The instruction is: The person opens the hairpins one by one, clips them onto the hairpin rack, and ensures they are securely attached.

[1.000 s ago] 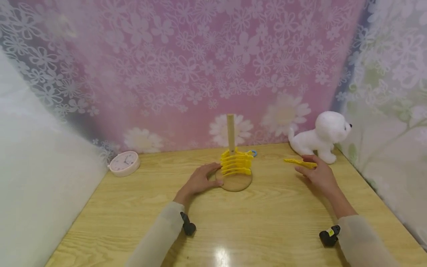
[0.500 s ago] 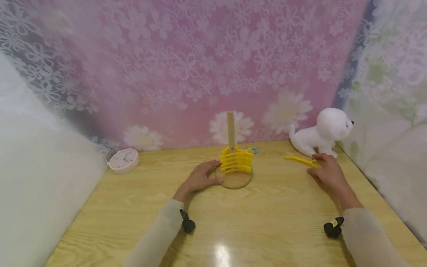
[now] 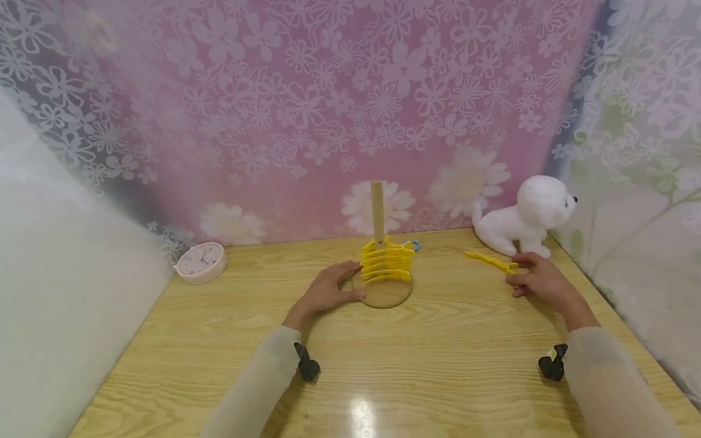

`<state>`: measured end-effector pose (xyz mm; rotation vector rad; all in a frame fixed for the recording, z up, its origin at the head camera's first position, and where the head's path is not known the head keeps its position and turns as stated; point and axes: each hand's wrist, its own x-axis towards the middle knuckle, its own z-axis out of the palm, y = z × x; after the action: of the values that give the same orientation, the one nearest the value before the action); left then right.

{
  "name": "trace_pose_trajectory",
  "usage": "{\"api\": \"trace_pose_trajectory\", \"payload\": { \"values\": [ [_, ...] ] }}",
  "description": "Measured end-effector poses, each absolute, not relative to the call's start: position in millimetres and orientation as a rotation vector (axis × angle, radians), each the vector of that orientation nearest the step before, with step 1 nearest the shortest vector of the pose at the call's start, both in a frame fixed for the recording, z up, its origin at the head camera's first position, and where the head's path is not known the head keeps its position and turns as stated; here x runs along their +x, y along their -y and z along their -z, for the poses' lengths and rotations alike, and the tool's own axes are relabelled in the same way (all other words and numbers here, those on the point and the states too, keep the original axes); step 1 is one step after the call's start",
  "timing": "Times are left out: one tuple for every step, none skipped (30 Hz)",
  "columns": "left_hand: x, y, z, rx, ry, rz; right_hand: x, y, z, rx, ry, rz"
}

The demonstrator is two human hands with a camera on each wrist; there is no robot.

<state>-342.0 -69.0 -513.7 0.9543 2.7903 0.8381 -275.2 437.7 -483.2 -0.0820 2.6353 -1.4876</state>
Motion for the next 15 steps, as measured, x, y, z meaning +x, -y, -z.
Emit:
{"api": "trace_pose_trajectory", "payload": {
  "values": [
    [-341, 69, 512, 0.955, -2.791, -0.838, -275, -437, 482, -0.070, -2.635, 1.492],
    [-341, 69, 512, 0.956, -2.795, -0.837, -274, -437, 481, -0.060, -2.632, 1.496],
    [-340, 68, 510, 0.959, -2.798, -0.838, -274, -436, 480, -0.053, -2.636, 1.499],
    [-340, 68, 511, 0.970, -2.798, -0.845, -273, -435, 479, -0.046, -2.644, 1.501],
    [-339, 68, 509, 0.973, -2.799, -0.848, -272, -434, 479, -0.044, -2.652, 1.503],
    [-339, 68, 509, 0.979, -2.799, -0.852, -272, -433, 479, -0.037, -2.663, 1.502],
    [-339, 68, 509, 0.982, -2.797, -0.859, -271, -432, 479, -0.032, -2.675, 1.494],
    [-338, 68, 509, 0.981, -2.795, -0.860, -270, -431, 479, -0.020, -2.691, 1.487],
    [-338, 68, 509, 0.981, -2.795, -0.860, -270, -430, 480, -0.011, -2.699, 1.488],
    [-337, 69, 509, 0.979, -2.796, -0.856, -269, -429, 480, 0.006, -2.704, 1.498],
    [-336, 69, 509, 0.971, -2.797, -0.854, -268, -427, 480, 0.026, -2.706, 1.511],
    [-336, 69, 509, 0.970, -2.799, -0.849, -268, -426, 481, 0.050, -2.705, 1.532],
    [-336, 69, 508, 0.970, -2.800, -0.848, -267, -425, 481, 0.073, -2.700, 1.558],
    [-335, 69, 508, 0.969, -2.804, -0.846, -267, -424, 481, 0.095, -2.694, 1.587],
    [-335, 68, 508, 0.971, -2.806, -0.851, -266, -423, 481, 0.113, -2.686, 1.614]
  ]
}}
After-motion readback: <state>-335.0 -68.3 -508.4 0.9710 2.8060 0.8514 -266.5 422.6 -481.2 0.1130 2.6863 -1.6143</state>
